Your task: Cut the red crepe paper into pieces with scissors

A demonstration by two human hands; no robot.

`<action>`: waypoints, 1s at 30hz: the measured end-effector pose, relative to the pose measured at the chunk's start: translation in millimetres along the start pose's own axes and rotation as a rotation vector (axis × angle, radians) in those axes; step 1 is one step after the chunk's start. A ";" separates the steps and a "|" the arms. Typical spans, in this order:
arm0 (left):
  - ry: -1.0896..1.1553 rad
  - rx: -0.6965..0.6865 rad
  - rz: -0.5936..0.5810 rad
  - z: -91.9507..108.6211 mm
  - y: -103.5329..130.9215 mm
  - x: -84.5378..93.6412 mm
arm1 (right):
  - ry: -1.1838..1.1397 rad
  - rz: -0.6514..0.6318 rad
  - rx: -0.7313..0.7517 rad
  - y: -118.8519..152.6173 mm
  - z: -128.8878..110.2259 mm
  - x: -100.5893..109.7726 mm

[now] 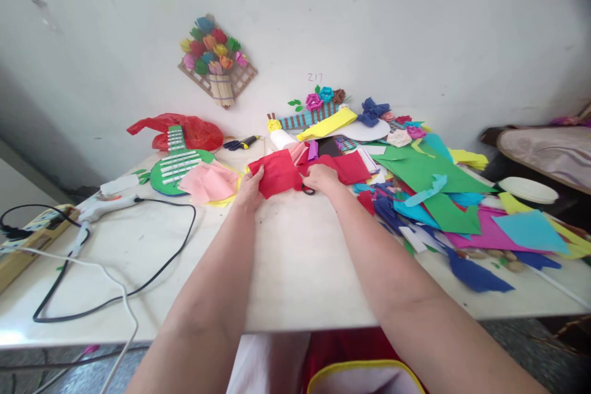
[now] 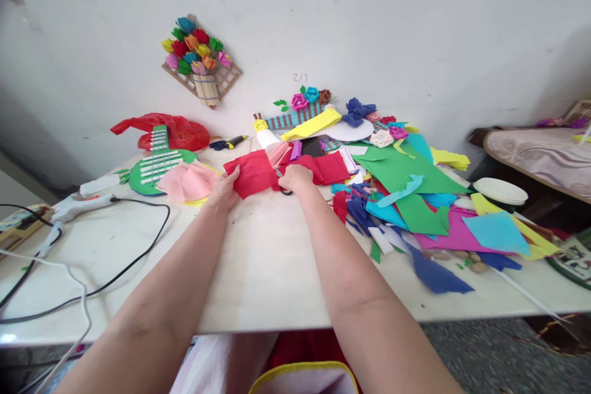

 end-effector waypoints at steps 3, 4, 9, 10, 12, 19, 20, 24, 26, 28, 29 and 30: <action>0.007 -0.008 0.020 1.1 -0.7 1.7 | 0.065 -0.084 0.018 4.9 -8.9 -1.3; 0.008 -0.008 0.026 1.4 -1.0 2.1 | 0.084 -0.078 0.017 5.9 -10.7 -1.5; 0.020 -0.012 0.024 3.1 -1.0 1.5 | 0.140 -0.070 -0.026 5.8 -9.3 -5.7; 0.021 -0.014 0.018 3.4 -0.7 1.2 | 0.136 -0.080 -0.025 5.4 -8.7 -6.6; 0.020 -0.019 0.004 4.0 -0.2 0.5 | 0.129 -0.083 -0.016 5.0 -8.6 -6.8; 0.023 -0.017 0.037 3.6 -2.6 3.7 | 0.165 -0.042 0.010 7.8 -12.8 -1.6; 0.021 -0.019 0.036 3.4 -3.3 4.3 | 0.167 -0.048 0.006 8.3 -12.8 -1.1; 0.002 -0.033 0.029 3.1 -5.2 6.3 | 0.162 -0.042 -0.002 9.6 -11.5 3.5; 0.002 -0.036 0.032 3.5 -5.2 6.6 | 0.149 -0.034 -0.008 9.7 -9.5 6.3; 0.011 -0.035 0.037 4.2 -4.9 6.3 | 0.133 -0.030 -0.016 8.9 -6.3 8.4; 0.019 -0.034 0.043 4.7 -4.6 6.1 | 0.124 -0.027 -0.018 8.1 -4.1 9.0; 0.027 -0.034 0.052 5.2 -4.4 6.0 | 0.112 -0.022 -0.015 6.8 -1.6 9.5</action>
Point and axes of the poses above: each hand's wrist, its own y-axis away from the middle knuckle, its own x-axis out of the back of the hand, z = x × y, the point moved 4 cm from there along -y, towards the middle knuckle, and after that the axes turned 5 degrees about x, right-handed, at the moved point
